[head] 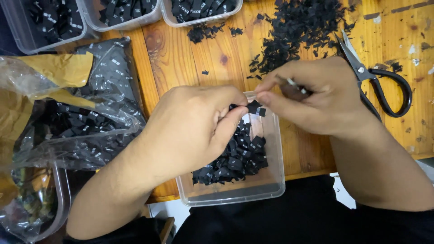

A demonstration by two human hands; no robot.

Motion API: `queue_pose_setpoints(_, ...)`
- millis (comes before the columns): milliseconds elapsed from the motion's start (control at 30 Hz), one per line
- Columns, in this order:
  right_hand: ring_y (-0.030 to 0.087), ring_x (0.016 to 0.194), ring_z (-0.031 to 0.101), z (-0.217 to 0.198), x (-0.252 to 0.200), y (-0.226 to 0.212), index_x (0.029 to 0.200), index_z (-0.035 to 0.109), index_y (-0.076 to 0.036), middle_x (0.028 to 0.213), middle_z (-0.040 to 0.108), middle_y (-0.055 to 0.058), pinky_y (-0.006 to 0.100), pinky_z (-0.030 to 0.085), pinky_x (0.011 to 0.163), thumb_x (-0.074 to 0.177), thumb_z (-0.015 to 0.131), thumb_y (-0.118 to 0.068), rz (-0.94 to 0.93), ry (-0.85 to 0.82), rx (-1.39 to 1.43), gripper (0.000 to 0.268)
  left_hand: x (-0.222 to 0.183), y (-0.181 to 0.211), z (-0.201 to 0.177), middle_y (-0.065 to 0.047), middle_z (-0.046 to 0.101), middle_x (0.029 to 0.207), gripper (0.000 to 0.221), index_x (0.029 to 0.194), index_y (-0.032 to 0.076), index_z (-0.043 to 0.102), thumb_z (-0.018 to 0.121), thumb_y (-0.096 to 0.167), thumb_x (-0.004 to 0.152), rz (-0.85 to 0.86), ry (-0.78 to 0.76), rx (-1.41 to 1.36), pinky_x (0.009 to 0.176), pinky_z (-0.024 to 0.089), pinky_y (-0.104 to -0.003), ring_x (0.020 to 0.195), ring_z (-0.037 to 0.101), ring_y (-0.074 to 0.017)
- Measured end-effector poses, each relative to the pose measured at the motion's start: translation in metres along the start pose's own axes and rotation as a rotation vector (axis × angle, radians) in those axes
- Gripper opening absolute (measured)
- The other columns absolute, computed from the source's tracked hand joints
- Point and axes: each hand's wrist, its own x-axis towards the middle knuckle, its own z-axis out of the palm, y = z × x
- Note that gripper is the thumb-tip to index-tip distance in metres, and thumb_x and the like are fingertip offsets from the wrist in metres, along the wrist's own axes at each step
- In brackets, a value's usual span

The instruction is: The person is using small nippers to trim excess threads or material from small black garment labels and then sorting them into plastic containers.

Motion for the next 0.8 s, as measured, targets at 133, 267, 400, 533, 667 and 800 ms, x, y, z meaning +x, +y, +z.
queue_pose_setpoints(133,0.01,0.053,0.044,-0.007,-0.001,0.011,0.097,0.075,0.001,0.059,0.053,0.002,0.023,0.033,0.052,0.103,0.075,-0.006,0.054,0.101,-0.138,0.009,0.002,-0.002,-0.002,0.003,0.063,0.06,0.01,0.095,0.012,0.071,0.063,0.019,0.098,-0.046,0.01,-0.046,0.054,0.049,-0.036,0.054,0.064,-0.0194)
queue_pose_setpoints(267,0.015,0.062,0.045,-0.014,-0.003,0.04,0.091,0.071,-0.002,0.068,0.052,0.004,0.031,0.037,0.061,0.113,0.081,-0.004,0.064,0.128,-0.375,0.024,0.003,0.001,-0.006,0.005,0.056,0.054,0.014,0.09,0.012,0.072,0.062,0.017,0.099,-0.081,-0.01,-0.109,0.05,0.047,-0.032,0.048,0.058,-0.0128)
queue_pose_setpoints(400,0.015,0.065,0.055,-0.018,-0.001,0.046,0.094,0.072,-0.006,0.07,0.059,0.002,0.032,0.04,0.061,0.11,0.085,-0.017,0.161,0.03,-0.45,0.024,0.004,0.003,-0.009,0.005,0.06,0.056,0.011,0.091,0.012,0.073,0.066,0.018,0.097,-0.109,-0.019,-0.142,0.05,0.049,-0.03,0.048,0.06,-0.0115)
queue_pose_setpoints(533,0.006,0.045,0.04,-0.018,0.0,0.019,0.116,0.074,-0.008,0.055,0.05,-0.004,0.022,0.03,0.047,0.101,0.069,-0.026,0.034,-0.075,-0.206,0.024,0.004,0.002,-0.005,0.005,0.064,0.055,0.012,0.089,0.011,0.073,0.066,0.018,0.095,-0.123,-0.02,-0.144,0.051,0.054,-0.03,0.045,0.063,-0.0102)
queue_pose_setpoints(667,0.007,0.064,0.066,-0.012,0.004,-0.008,0.106,0.074,-0.003,0.095,0.079,0.007,0.019,0.046,0.056,0.088,0.08,-0.012,0.044,-0.133,0.024,0.021,0.004,0.002,-0.002,0.006,0.064,0.054,0.011,0.088,0.011,0.072,0.067,0.018,0.094,-0.116,-0.002,-0.161,0.051,0.053,-0.029,0.044,0.063,-0.0098)
queue_pose_setpoints(800,0.006,0.064,0.066,-0.006,0.005,-0.004,0.103,0.077,-0.006,0.09,0.079,0.002,0.02,0.046,0.056,0.084,0.085,-0.021,0.042,-0.152,-0.042,0.025,0.003,0.0,0.002,0.005,0.066,0.057,0.01,0.092,0.01,0.073,0.068,0.018,0.093,-0.085,0.012,-0.143,0.054,0.053,-0.031,0.049,0.066,-0.0131)
